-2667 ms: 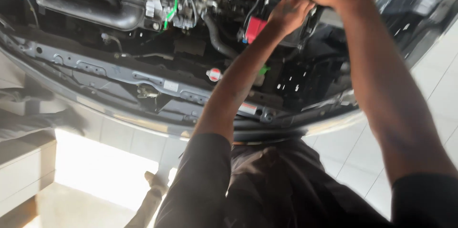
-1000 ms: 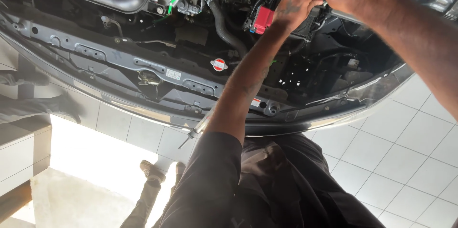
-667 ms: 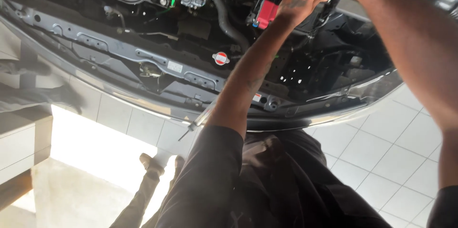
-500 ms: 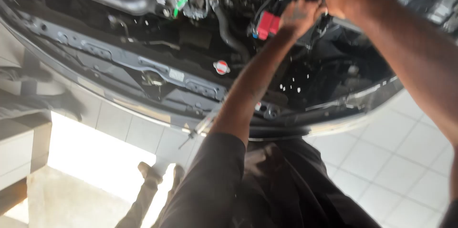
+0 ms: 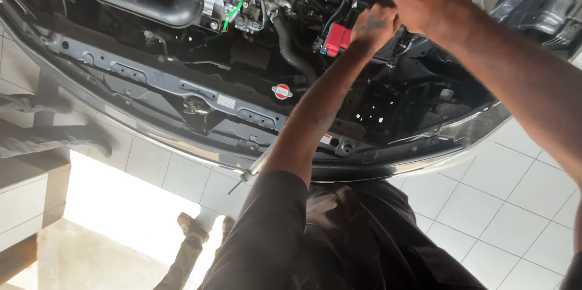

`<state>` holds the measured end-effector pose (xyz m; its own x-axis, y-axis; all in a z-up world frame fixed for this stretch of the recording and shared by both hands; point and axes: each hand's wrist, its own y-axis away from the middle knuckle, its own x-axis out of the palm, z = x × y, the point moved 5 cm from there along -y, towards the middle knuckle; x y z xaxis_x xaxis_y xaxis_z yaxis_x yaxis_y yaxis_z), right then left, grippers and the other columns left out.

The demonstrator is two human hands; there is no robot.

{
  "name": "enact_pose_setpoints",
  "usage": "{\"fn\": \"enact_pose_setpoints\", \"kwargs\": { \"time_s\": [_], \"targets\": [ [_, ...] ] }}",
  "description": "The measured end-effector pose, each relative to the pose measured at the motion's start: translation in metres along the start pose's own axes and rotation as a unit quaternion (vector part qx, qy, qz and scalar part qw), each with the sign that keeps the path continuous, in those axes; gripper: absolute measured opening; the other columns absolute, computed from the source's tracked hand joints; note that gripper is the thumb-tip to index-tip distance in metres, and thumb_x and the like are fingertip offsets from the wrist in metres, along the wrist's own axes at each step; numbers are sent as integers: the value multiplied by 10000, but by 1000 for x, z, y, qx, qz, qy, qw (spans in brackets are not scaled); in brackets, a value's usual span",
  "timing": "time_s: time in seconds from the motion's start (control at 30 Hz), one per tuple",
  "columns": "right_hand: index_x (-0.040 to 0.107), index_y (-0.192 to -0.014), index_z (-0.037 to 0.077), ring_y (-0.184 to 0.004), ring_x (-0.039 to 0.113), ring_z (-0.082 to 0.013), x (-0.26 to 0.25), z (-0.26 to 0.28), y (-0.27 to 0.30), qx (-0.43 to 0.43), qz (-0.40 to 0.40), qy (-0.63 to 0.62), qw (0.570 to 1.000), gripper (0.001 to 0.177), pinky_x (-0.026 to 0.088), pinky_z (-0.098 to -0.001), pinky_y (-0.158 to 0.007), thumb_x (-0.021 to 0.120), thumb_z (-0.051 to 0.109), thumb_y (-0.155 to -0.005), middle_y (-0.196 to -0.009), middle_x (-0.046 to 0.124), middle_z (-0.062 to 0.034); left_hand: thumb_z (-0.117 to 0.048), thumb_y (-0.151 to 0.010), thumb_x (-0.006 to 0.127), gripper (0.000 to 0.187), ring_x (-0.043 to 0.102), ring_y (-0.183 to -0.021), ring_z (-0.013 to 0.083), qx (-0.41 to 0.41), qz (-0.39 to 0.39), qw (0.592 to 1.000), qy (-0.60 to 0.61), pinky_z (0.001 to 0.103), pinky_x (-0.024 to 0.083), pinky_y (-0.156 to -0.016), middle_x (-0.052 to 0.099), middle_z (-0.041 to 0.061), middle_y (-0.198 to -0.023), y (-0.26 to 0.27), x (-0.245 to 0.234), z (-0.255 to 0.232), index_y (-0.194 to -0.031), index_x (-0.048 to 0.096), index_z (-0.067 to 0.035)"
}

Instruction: Work on a car engine using a socket wrench and other tools.

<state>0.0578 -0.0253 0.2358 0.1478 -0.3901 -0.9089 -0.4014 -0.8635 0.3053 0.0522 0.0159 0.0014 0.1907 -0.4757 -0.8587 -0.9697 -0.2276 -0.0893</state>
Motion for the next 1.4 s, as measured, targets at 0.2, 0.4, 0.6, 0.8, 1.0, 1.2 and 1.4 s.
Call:
{"fn": "enact_pose_setpoints", "kwargs": {
  "time_s": [0.2, 0.4, 0.6, 0.8, 1.0, 1.2, 1.4],
  "targets": [
    [814, -1027, 78, -890, 771, -306, 5, -22, 9, 88, 164, -58, 981, 316, 638, -442, -762, 829, 322, -827, -985, 785, -142, -519, -887, 660, 411, 702, -991, 282, 19, 65, 992, 103, 441, 571, -861, 740, 64, -1051, 1, -46, -12, -1036, 759, -149],
    [814, -1027, 155, -929, 752, -261, 12, -24, 8, 58, 124, -36, 990, 283, 622, -440, -783, 841, 325, -803, -956, 798, -59, -530, -903, 666, 435, 624, -1089, 266, 66, 27, 993, 91, 454, 506, -968, 751, 33, -1076, -1, -14, 5, -1098, 750, -151],
    [803, -1064, 158, -879, 756, -267, 19, -25, 6, 90, 120, -69, 986, 304, 638, -448, -717, 867, 270, -788, -944, 792, -72, -553, -940, 613, 457, 614, -1107, 258, 40, 56, 994, 80, 437, 505, -978, 738, 38, -1111, 2, -8, 4, -1144, 741, -165],
    [796, -1083, 145, -814, 761, -261, 25, -24, 6, 90, 131, -59, 985, 321, 649, -432, -684, 865, 271, -796, -908, 794, -80, -545, -935, 606, 446, 618, -1093, 269, 40, 48, 994, 86, 445, 505, -960, 742, 40, -1094, 1, -1, 4, -1129, 744, -168],
    [809, -1081, 143, -815, 751, -243, 20, -22, 4, 72, 133, -32, 988, 318, 642, -428, -717, 851, 261, -789, -908, 791, -73, -524, -943, 624, 410, 646, -1056, 277, 65, 12, 994, 83, 446, 540, -912, 749, 42, -1050, 2, 8, 11, -1102, 754, -170],
    [818, -1048, 57, -811, 779, -263, 50, -40, -14, 70, 213, -48, 973, 290, 638, -430, -756, 728, 284, -891, -900, 812, -113, -486, -958, 644, 357, 683, -959, 282, 111, -26, 991, 63, 454, 575, -829, 744, 57, -992, 1, 16, 10, -1070, 754, -166],
    [752, -1085, 10, -839, 763, -368, 91, -56, -31, 149, 261, -149, 942, 319, 622, -516, -742, 667, 270, -921, -962, 781, -193, -434, -917, 677, 293, 677, -783, 301, 159, -127, 977, 60, 460, 571, -689, 703, 92, -830, 10, 3, 5, -974, 752, -156]
  ]
}}
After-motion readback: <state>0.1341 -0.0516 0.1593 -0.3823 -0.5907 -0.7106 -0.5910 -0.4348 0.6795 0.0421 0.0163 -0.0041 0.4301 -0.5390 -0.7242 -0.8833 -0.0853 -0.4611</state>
